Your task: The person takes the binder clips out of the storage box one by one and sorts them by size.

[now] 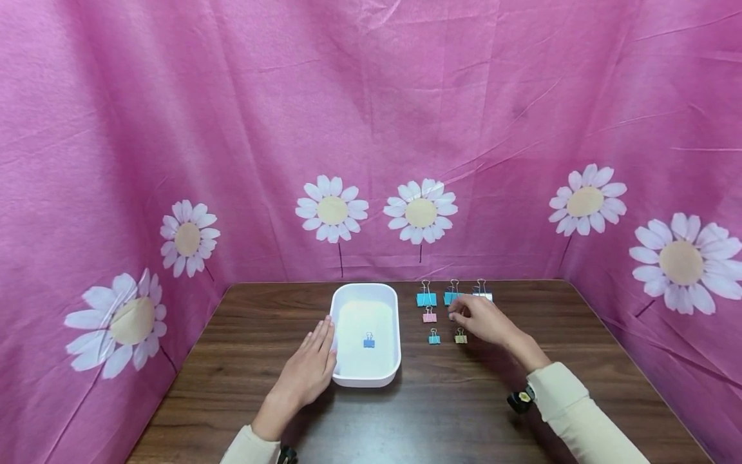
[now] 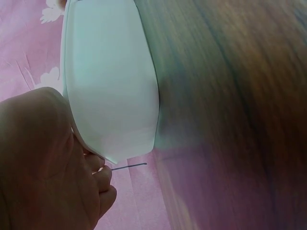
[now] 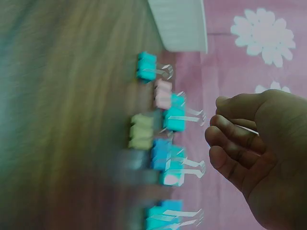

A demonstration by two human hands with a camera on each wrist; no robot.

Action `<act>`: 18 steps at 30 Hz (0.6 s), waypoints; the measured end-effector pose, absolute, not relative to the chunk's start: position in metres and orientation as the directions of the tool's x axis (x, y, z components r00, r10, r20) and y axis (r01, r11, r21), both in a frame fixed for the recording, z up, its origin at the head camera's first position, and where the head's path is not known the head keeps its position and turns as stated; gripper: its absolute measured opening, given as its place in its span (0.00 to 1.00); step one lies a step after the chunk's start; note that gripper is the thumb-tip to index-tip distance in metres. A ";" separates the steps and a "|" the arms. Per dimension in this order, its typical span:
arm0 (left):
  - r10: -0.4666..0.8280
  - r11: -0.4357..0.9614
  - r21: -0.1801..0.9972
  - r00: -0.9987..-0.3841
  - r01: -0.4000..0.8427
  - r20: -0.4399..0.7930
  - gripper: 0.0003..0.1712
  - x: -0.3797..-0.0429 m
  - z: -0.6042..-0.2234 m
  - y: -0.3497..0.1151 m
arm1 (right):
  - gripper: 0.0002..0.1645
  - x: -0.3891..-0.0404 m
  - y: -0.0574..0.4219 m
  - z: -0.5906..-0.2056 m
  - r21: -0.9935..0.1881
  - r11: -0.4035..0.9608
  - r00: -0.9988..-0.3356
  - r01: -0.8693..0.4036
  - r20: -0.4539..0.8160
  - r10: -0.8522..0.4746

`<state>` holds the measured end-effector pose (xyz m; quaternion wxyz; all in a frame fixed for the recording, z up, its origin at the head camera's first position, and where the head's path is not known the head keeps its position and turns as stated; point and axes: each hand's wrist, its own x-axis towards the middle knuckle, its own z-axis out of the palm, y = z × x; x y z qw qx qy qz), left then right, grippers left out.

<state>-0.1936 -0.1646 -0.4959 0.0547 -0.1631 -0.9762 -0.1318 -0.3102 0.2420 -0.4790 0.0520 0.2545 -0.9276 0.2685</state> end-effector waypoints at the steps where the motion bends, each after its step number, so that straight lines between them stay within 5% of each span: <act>1: 0.304 0.913 0.237 -0.941 0.333 0.150 0.33 -0.194 -0.496 -0.164 | 0.04 -0.312 0.237 -0.475 -0.461 0.723 -0.856 -0.515 0.237 -0.459; 18: 0.306 0.911 0.244 -0.941 0.333 0.143 0.33 -0.195 -0.498 -0.164 | 0.03 -0.324 0.143 -0.419 -0.220 0.587 -0.626 -0.779 0.217 -0.749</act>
